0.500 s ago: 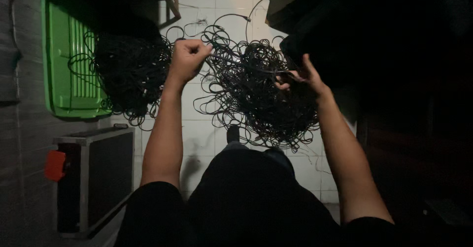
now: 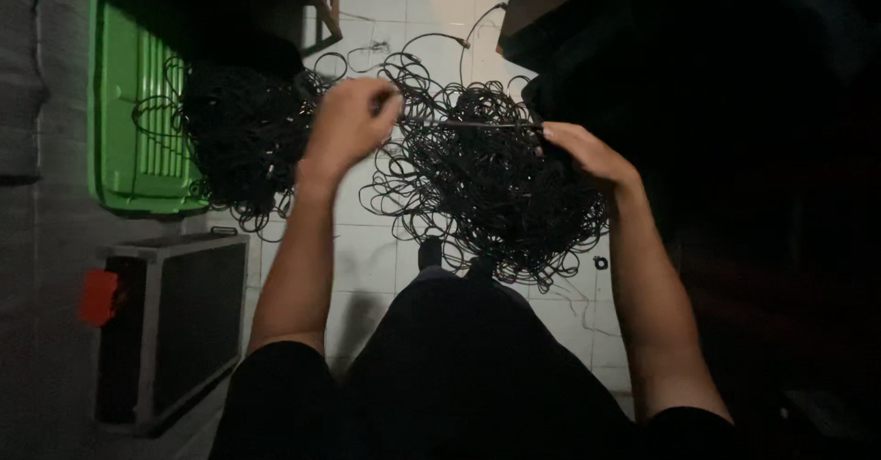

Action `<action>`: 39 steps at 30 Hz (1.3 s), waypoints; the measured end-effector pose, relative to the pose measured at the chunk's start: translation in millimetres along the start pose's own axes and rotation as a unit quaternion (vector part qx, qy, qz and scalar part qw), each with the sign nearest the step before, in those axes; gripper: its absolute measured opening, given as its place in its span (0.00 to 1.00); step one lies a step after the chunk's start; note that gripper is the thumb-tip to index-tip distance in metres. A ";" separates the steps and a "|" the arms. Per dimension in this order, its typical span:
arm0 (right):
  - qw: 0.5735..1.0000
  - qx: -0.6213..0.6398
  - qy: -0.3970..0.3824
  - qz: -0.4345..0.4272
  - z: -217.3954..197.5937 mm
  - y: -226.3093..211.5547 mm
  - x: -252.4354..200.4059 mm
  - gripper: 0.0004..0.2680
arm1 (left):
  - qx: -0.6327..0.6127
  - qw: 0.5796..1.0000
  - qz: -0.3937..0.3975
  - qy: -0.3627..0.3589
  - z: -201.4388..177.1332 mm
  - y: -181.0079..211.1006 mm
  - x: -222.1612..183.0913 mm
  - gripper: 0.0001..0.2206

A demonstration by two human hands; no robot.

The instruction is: The person untangles and gathers long black cables on the floor by hand, loops them together into a neat bundle, and then places the bundled cables into a white plastic storage bin.

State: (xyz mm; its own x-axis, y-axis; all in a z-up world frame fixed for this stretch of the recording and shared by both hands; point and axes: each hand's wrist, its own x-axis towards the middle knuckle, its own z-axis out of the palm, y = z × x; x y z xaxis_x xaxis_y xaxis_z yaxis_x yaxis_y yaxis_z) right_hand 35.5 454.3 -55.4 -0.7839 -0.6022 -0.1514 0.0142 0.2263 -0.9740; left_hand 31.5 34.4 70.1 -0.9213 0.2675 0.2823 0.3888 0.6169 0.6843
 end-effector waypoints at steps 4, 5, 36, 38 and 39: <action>1.000 -0.011 -0.006 0.007 17.8 -36.7 -11.8 0.12 | 0.004 0.987 0.136 -0.082 73.3 53.1 -5.2 0.19; 1.000 -0.027 0.008 0.005 19.1 -47.8 -14.8 0.11 | -0.027 0.989 0.082 -0.123 85.0 60.8 -5.2 0.17; 0.963 -0.157 0.215 0.046 11.2 -87.7 17.6 0.08 | -0.046 0.976 -0.084 -0.198 -32.5 -36.1 -0.3 0.22; 0.955 -0.188 0.213 0.085 -5.7 -64.2 17.3 0.09 | -0.056 0.975 -0.101 -0.188 -47.6 -65.2 -3.0 0.21; 0.950 -0.204 0.213 0.105 -15.0 -52.6 14.4 0.10 | -0.076 0.973 -0.123 -0.181 -55.9 -81.0 -6.0 0.20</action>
State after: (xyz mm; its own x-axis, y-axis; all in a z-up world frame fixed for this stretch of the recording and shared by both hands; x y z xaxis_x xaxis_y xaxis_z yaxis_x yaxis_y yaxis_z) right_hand 14.3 445.2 -3.7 -0.9717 -0.1654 -0.1687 0.0252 0.6373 -0.7702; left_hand 5.0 -58.6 50.5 -0.9119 0.3860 -0.1392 0.1262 0.5867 0.7999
